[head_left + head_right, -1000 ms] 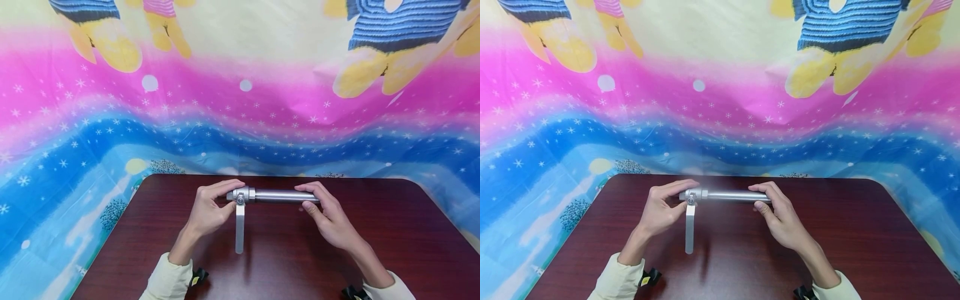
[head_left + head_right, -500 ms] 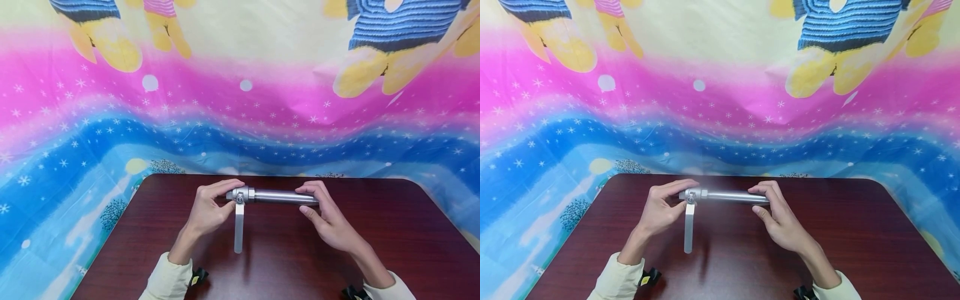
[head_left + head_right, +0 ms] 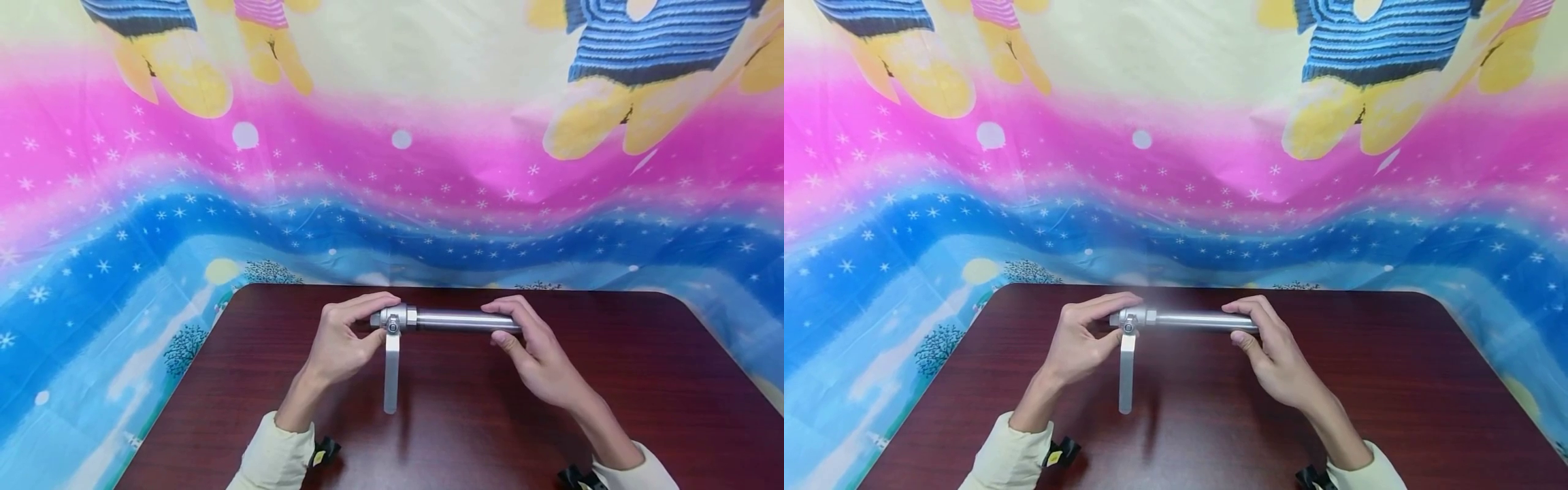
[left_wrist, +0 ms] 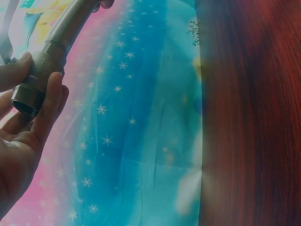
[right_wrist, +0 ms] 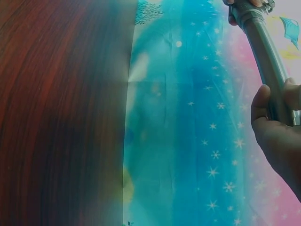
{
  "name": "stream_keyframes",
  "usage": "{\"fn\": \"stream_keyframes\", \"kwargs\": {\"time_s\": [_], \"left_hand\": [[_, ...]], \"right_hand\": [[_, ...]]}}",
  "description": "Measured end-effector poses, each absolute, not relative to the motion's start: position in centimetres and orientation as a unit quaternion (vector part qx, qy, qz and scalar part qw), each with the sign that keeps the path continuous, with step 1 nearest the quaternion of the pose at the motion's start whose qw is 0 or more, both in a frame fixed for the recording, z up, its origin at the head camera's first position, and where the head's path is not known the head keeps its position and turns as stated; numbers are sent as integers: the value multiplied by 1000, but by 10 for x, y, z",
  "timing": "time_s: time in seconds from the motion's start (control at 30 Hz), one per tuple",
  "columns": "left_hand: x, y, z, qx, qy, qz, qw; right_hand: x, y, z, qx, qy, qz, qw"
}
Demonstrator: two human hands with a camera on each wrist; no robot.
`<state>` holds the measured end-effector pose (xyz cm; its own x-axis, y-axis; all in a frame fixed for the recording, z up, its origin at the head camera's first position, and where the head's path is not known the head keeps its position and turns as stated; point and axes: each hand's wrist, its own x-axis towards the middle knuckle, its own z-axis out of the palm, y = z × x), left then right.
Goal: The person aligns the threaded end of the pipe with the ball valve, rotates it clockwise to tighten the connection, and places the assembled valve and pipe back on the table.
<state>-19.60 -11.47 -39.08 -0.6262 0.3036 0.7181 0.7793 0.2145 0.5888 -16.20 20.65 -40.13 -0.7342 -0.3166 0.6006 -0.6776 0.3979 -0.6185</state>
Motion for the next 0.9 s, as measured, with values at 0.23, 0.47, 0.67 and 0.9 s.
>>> {"fn": "stream_keyframes", "kwargs": {"time_s": [0.23, 0.47, 0.67, 0.9], "left_hand": [[-196, -115, -391, -373, -740, -506, 240], [-196, -115, -392, -368, -744, -505, 236], [-196, -115, -393, -359, -746, -510, 234], [-196, -115, -392, -361, -746, -509, 233]], "right_hand": [[-161, 206, -400, 306, -804, 472, 195], [-159, 205, -402, 307, -805, 475, 179], [-158, 204, -402, 327, -799, 465, 195], [-161, 203, -401, 325, -796, 459, 225]]}}
